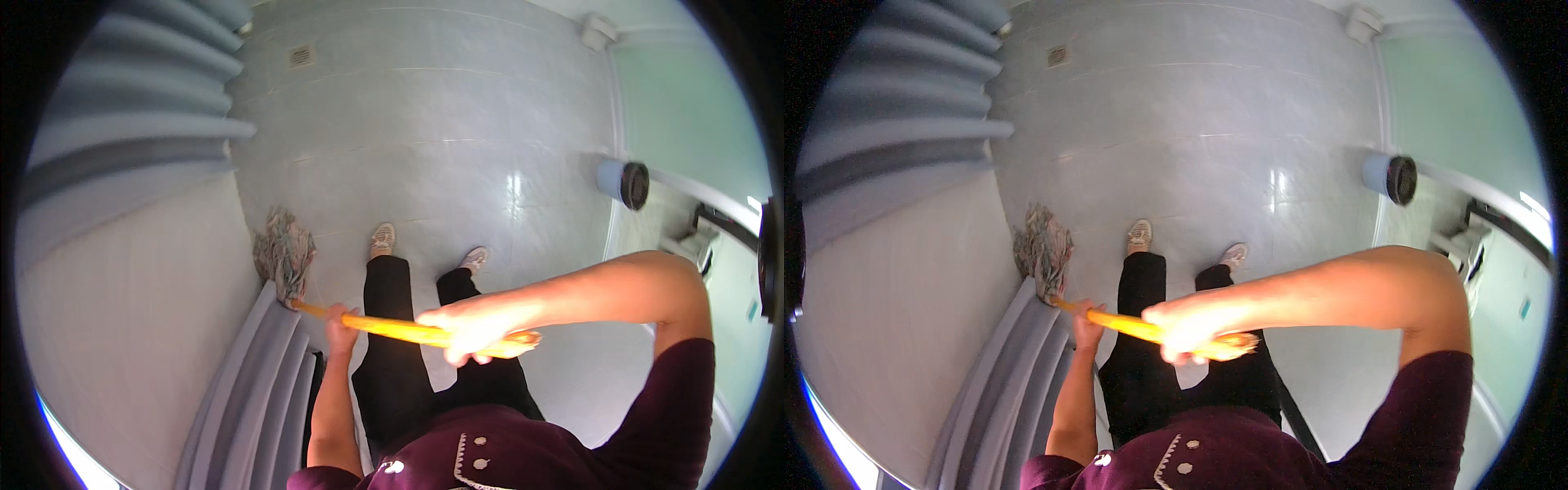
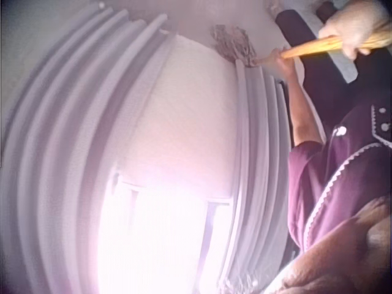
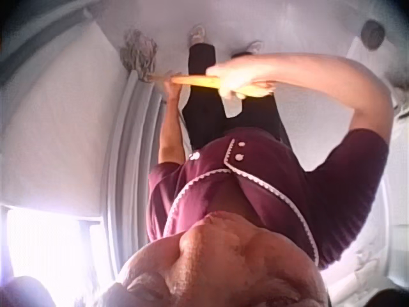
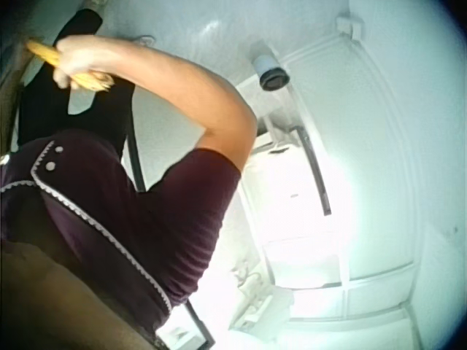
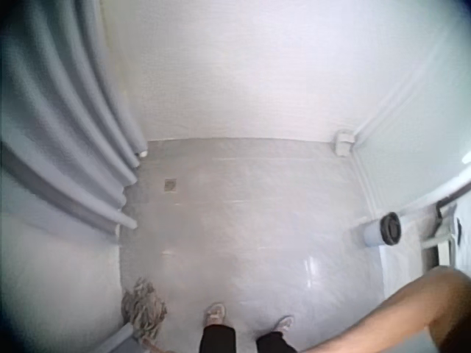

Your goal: The person mops a tiled bathroom floor using a string mop and a red bucket. They repeatedly dip the mop into the bucket, wring it by hand, and mop around the toilet, sink, and shower area. The person also moves a pair of slippers aside to clean underneath them.

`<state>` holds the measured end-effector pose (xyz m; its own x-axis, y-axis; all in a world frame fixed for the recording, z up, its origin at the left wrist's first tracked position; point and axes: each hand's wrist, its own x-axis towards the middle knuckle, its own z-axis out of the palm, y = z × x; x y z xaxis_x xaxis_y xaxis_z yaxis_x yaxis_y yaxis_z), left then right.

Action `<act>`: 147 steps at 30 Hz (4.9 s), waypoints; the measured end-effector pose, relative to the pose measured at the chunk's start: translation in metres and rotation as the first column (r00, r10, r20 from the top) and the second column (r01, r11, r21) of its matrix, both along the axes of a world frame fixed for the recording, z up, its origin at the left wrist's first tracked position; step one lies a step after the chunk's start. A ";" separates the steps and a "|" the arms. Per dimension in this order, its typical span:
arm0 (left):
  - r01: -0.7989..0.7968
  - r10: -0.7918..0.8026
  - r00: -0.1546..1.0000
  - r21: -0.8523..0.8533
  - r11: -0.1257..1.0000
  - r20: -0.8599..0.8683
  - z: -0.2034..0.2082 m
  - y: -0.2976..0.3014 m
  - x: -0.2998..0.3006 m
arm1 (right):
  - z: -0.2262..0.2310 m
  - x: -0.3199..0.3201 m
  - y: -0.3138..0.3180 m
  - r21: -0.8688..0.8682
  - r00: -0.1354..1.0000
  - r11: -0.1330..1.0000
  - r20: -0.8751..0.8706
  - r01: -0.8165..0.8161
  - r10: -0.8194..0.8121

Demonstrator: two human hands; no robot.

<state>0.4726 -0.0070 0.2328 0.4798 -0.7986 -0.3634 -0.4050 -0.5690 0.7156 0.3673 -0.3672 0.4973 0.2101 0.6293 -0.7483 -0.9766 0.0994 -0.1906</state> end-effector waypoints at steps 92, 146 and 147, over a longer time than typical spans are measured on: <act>0.965 -0.925 -0.060 -0.214 -0.149 0.376 -0.006 -0.144 -0.427 | 0.034 -0.452 0.489 -0.181 -0.862 -0.843 -0.080 0.506 -0.500; 0.917 -0.921 0.333 0.157 0.366 0.201 0.003 -0.213 0.053 | -0.008 -0.207 0.195 0.070 -0.135 -0.145 -0.123 0.987 -0.983; 0.921 -0.935 0.302 0.198 0.337 0.186 0.011 -0.211 0.030 | -0.002 -0.224 0.206 0.077 -0.194 -0.207 -0.145 0.975 -0.970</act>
<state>0.5022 -0.2183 0.2440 -0.5002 -0.7581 -0.4184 -0.8234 0.2669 0.5009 0.1434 -0.1614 0.4953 0.6512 -0.2389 -0.7203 0.3064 0.9511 -0.0384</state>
